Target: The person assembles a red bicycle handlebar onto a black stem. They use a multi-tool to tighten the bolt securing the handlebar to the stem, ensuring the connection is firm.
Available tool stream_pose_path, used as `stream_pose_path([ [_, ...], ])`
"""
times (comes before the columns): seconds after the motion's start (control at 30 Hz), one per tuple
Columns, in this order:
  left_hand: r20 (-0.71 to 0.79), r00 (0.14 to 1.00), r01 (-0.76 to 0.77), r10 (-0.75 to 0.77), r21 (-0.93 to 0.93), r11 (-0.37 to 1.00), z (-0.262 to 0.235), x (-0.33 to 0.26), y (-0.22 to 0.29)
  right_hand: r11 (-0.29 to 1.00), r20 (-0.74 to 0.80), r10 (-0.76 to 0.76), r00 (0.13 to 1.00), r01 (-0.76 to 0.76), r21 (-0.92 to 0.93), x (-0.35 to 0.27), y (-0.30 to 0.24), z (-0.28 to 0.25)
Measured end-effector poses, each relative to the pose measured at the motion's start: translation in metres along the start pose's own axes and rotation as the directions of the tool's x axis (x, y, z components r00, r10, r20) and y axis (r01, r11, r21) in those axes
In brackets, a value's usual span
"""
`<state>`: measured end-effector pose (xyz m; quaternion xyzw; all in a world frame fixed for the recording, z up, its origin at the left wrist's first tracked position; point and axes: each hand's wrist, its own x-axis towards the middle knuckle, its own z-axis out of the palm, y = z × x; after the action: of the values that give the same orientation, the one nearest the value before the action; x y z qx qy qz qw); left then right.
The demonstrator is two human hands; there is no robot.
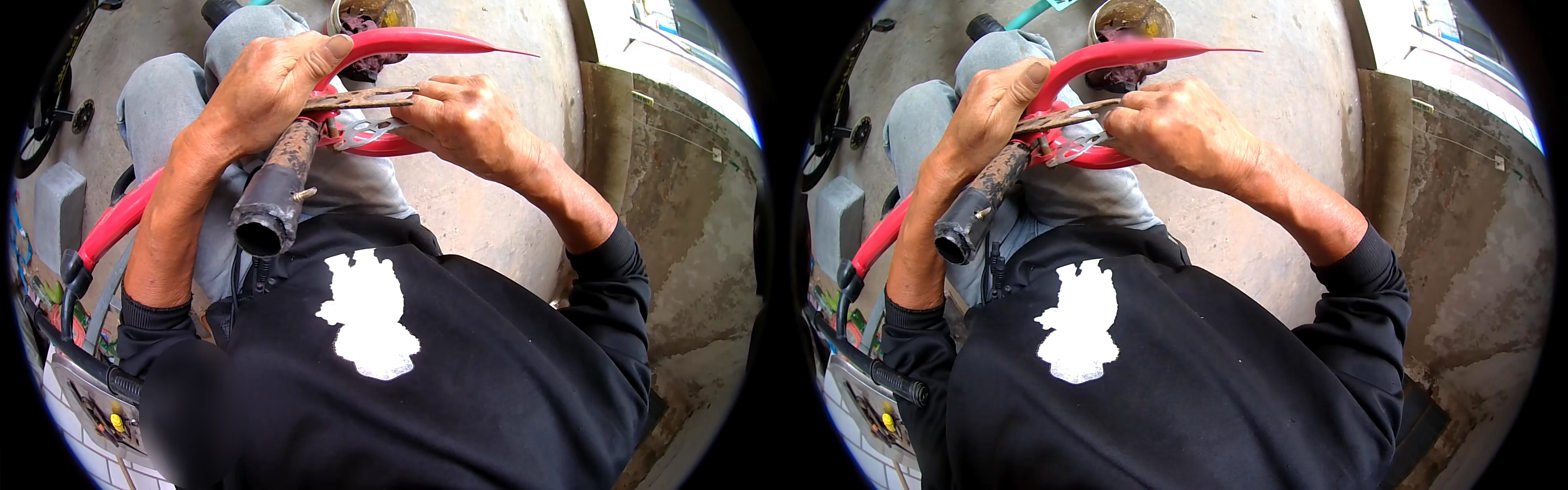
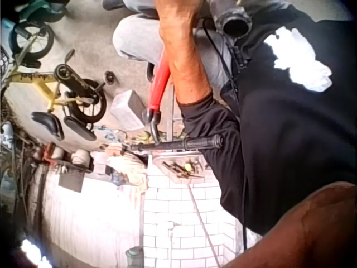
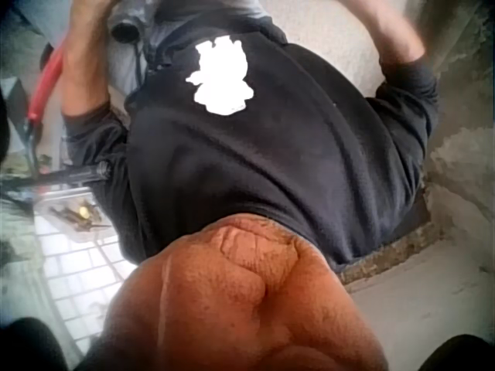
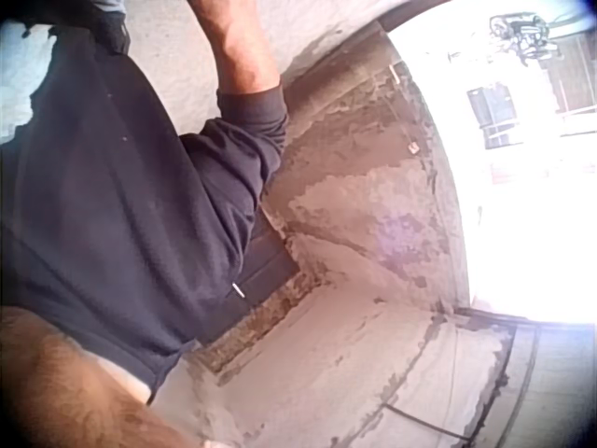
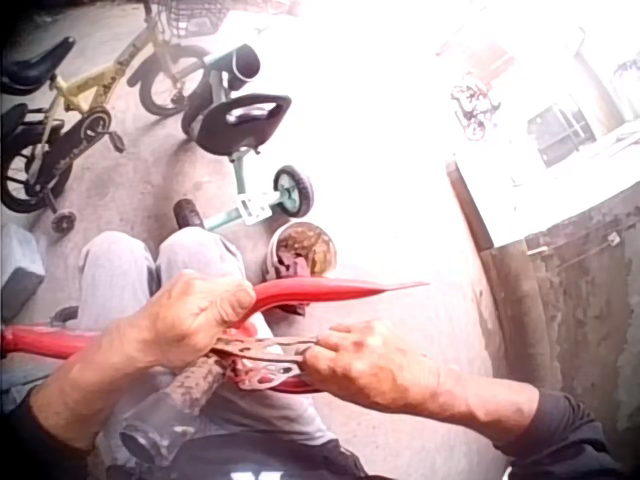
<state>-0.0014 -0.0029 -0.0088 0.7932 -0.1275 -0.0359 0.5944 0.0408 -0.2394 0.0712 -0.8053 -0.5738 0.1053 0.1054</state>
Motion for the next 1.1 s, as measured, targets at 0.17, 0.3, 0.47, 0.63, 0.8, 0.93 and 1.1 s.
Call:
stream_pose_path([
  [0.17,-0.018,1.0,-0.024,0.025,0.014,1.0,0.001,0.001,-0.002,1.0,0.006,0.012,1.0,-0.012,-0.009,0.001,0.003,0.002],
  [0.3,0.025,1.0,0.005,-0.005,0.006,1.0,-0.001,0.001,-0.002,1.0,-0.006,0.017,1.0,-0.017,-0.009,0.001,0.003,0.003],
  [0.47,0.035,0.996,0.087,-0.085,-0.031,0.996,-0.004,-0.001,0.003,0.994,0.058,0.01,0.998,-0.003,-0.108,0.006,-0.001,-0.007],
  [0.63,0.054,0.996,0.065,-0.069,0.057,0.996,-0.008,0.005,0.013,0.991,0.055,0.072,0.996,-0.066,-0.113,0.001,-0.002,-0.01],
  [0.8,-0.008,1.0,0.0,0.001,0.031,1.0,-0.006,0.001,0.007,0.982,0.132,0.116,0.984,-0.093,-0.166,0.004,-0.015,-0.027],
  [0.93,0.021,0.999,0.024,-0.024,0.016,1.0,-0.007,0.002,0.008,0.955,0.147,0.2,0.969,-0.16,-0.248,-0.006,-0.007,-0.025],
  [1.1,-0.013,1.0,-0.016,0.016,0.054,0.998,-0.013,-0.004,0.011,0.946,-0.029,0.3,0.953,-0.301,-0.115,-0.016,-0.007,-0.024],
])
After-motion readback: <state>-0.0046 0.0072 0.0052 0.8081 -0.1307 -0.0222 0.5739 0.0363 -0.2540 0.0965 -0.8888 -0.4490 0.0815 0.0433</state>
